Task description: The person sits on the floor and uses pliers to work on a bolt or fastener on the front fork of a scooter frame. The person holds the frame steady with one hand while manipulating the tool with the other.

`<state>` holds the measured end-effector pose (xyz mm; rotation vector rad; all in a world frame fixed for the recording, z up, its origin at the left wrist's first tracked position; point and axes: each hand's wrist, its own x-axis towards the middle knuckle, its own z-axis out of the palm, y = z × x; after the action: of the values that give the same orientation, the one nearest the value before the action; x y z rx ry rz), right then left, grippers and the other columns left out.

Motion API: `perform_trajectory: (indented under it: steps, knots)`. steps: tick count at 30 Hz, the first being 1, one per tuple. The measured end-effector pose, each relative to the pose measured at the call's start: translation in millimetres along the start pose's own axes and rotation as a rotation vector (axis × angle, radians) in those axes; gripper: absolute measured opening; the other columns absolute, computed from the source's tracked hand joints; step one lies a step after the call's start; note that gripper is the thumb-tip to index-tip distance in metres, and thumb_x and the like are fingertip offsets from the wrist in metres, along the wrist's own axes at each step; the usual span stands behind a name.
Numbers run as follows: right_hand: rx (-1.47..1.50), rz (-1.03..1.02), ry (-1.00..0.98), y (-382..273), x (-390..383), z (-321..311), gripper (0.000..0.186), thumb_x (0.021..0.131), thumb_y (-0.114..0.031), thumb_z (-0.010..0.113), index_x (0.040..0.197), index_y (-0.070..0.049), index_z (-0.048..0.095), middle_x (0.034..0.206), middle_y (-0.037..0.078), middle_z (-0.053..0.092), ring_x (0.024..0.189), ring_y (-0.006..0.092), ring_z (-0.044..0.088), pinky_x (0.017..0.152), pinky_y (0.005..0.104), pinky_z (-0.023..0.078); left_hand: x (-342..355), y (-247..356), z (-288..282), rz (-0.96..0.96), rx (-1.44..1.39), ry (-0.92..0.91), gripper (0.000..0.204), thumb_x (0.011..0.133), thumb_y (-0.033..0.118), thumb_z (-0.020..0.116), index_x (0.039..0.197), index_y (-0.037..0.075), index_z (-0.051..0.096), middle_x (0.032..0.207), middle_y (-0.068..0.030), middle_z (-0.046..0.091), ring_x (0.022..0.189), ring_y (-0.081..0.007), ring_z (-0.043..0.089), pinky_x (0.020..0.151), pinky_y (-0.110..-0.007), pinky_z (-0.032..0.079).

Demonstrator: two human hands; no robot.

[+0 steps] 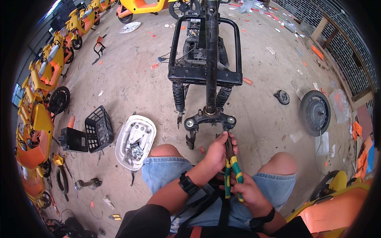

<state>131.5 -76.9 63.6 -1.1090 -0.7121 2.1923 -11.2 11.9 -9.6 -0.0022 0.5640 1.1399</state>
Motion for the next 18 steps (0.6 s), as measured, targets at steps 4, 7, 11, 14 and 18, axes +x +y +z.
perform_trajectory:
  steps: [4,7,11,14,18]
  knots:
    - [-0.036,-0.010,0.015,-0.3,0.6,2.9,0.067,0.068,0.007,0.043,0.135,0.005,0.037,0.125,0.019,0.053,0.126,0.0323,0.050,0.101,0.0463,0.046,0.4,2.6,-1.9,-0.029,-0.039,-0.006,0.025,0.102,0.031,0.042,0.100,0.007,0.051,0.083,-0.0065,0.058,0.070,-0.0214,0.058,0.066,-0.034,0.049]
    - [-0.040,-0.002,0.003,-2.9,1.3,5.2,0.068,0.068,0.007,0.044,0.135,0.003,0.038,0.125,0.018,0.053,0.122,0.0311,0.053,0.098,0.0442,0.048,-0.6,4.6,0.5,-0.032,-0.028,0.013,0.025,0.102,0.031,0.043,0.100,0.007,0.051,0.083,-0.0067,0.059,0.070,-0.0219,0.059,0.066,-0.035,0.049]
    - [-0.073,0.014,0.025,-1.7,0.9,4.0,0.067,0.068,0.006,0.044,0.135,0.003,0.040,0.124,0.017,0.054,0.113,0.0292,0.058,0.093,0.0406,0.051,2.2,4.9,-2.0,-0.061,-0.052,0.016,0.025,0.101,0.030,0.043,0.100,0.007,0.051,0.083,-0.0070,0.060,0.070,-0.0224,0.059,0.067,-0.035,0.049]
    - [-0.087,-0.002,0.038,-6.2,1.2,7.1,0.067,0.067,0.005,0.045,0.134,0.003,0.042,0.124,0.017,0.054,0.110,0.0281,0.059,0.091,0.0393,0.051,1.3,5.9,-0.3,-0.064,-0.059,0.022,0.025,0.101,0.030,0.043,0.100,0.007,0.051,0.083,-0.0071,0.060,0.071,-0.0226,0.059,0.068,-0.035,0.049]
    - [-0.092,-0.008,0.056,-3.0,1.5,8.8,0.070,0.066,0.005,0.045,0.136,0.003,0.039,0.123,0.018,0.055,0.114,0.0278,0.057,0.093,0.0400,0.050,0.6,5.6,-0.7,-0.053,-0.041,0.023,0.025,0.101,0.030,0.043,0.099,0.007,0.052,0.082,-0.0071,0.061,0.071,-0.0226,0.060,0.068,-0.035,0.049]
